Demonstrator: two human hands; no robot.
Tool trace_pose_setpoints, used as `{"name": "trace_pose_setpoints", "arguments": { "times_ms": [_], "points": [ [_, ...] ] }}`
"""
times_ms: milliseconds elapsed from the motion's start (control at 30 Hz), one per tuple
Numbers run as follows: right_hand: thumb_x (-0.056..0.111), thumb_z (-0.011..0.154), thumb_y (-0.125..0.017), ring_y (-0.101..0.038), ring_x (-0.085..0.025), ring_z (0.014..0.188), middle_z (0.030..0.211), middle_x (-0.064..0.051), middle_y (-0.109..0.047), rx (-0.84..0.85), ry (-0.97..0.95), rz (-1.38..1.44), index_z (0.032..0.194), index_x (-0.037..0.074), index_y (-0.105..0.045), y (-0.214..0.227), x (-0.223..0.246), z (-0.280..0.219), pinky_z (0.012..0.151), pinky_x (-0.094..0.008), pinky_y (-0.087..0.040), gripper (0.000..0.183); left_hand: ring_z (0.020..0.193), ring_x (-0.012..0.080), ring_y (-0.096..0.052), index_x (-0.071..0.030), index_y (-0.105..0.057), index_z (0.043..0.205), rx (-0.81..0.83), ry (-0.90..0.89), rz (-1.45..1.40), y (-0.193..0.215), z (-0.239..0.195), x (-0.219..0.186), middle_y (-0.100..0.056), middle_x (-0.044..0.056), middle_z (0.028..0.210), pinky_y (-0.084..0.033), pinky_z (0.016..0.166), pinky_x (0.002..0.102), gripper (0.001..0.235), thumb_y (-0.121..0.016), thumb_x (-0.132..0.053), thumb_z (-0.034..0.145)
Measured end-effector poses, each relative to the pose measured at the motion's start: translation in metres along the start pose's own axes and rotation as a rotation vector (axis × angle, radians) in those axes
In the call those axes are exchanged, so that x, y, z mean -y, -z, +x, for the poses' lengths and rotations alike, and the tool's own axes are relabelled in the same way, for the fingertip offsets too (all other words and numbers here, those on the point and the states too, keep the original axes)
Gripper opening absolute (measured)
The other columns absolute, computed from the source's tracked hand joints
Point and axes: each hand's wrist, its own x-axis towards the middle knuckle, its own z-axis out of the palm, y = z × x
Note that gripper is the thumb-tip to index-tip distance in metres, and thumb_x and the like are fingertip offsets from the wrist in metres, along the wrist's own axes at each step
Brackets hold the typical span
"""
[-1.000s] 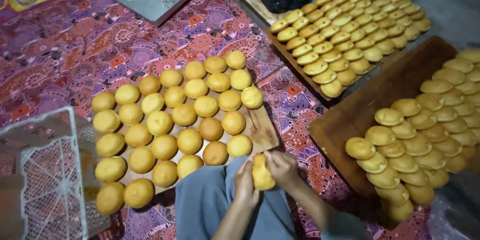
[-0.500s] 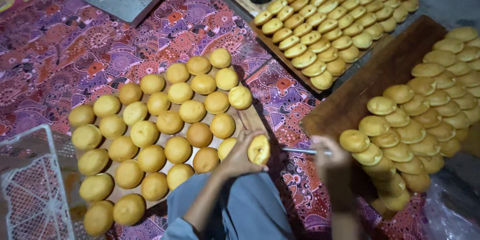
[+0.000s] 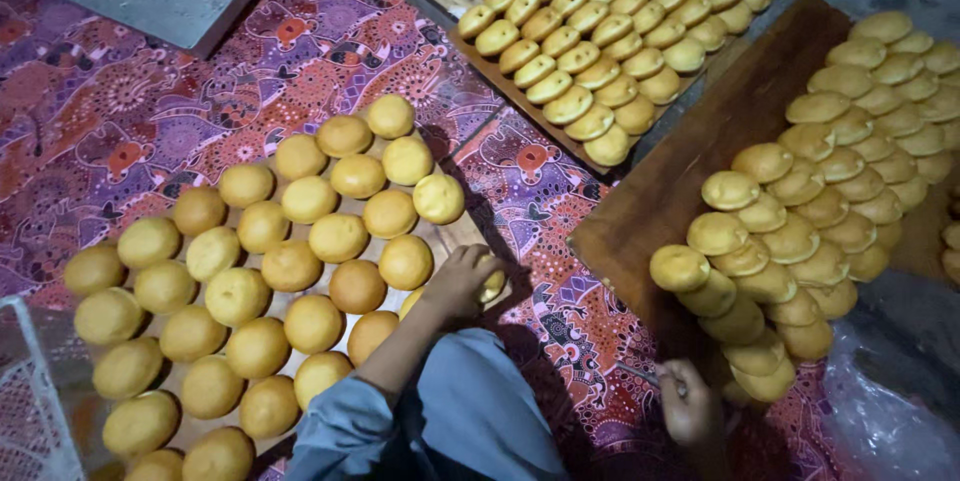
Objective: The person sits on a mat and uses a small knife to cut a slit into the top of each round bun. They pick up each bun from a wooden board, cut it, and place it back down in a row.
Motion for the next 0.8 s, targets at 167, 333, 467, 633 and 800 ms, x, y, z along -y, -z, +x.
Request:
{"name": "trace_pose_setpoints", "arguments": {
  "times_ms": [167, 333, 467, 633, 800],
  "points": [
    [0.019, 0.093, -0.067, -0.070, -0.021, 0.070, 0.081, -0.015, -0.072, -0.051, -0.016, -0.111, 0.105, 0.007, -0.070, -0.001, -0.036, 0.002, 0.069, -0.036, -0.055, 0.017, 0.133, 0.0428, -0.041, -0.023, -0.058, 0.136, 0.142, 0.117, -0.021, 0.002, 0.006, 0.008, -0.047, 0.019, 0.143, -0.034, 0.106, 0.057, 0.078, -0.083, -0.023, 0.062],
    [0.014, 0.102, -0.068, -0.060, -0.026, 0.057, 0.067, -0.016, -0.065, 0.104, -0.206, 0.251, 0.118, 0.007, -0.065, -0.017, -0.046, 0.018, 0.061, -0.043, -0.049, 0.018, 0.141, 0.0426, -0.039, -0.014, -0.056, 0.140, -0.319, 0.435, -0.018, 0.018, 0.040, 0.059, -0.046, 0.018, 0.150, -0.024, 0.116, 0.068, 0.066, -0.070, -0.045, 0.083],
    [0.009, 0.090, -0.070, -0.059, -0.009, 0.071, 0.081, -0.002, -0.068, 0.259, -0.021, 0.396, 0.124, 0.006, -0.063, -0.039, -0.011, 0.015, 0.062, -0.028, -0.045, 0.035, 0.142, 0.0442, -0.027, -0.009, -0.050, 0.135, -0.268, 0.977, 0.118, 0.025, 0.059, 0.098, -0.036, 0.025, 0.151, -0.014, 0.106, 0.075, 0.072, -0.069, -0.059, 0.086],
    [0.010, 0.096, -0.065, -0.056, -0.001, 0.070, 0.081, 0.003, -0.067, 0.279, 0.019, 0.429, 0.115, 0.005, -0.073, -0.078, 0.083, 0.010, 0.062, -0.020, -0.045, 0.021, 0.130, 0.0391, -0.054, -0.010, -0.049, 0.137, -0.231, 0.687, -0.028, 0.026, 0.054, 0.080, -0.059, 0.019, 0.138, -0.041, 0.107, 0.059, 0.070, -0.079, -0.044, 0.084],
    [0.005, 0.095, -0.061, -0.048, -0.004, 0.059, 0.073, 0.002, -0.058, 0.300, 0.014, 0.541, 0.110, 0.006, -0.074, -0.072, 0.170, 0.034, 0.051, -0.022, -0.038, 0.020, 0.117, 0.0300, -0.066, -0.009, -0.050, 0.136, -0.606, 0.444, -0.789, 0.033, 0.011, 0.014, -0.065, 0.015, 0.127, -0.055, 0.099, 0.041, 0.065, -0.082, -0.021, 0.081]
  ]
}}
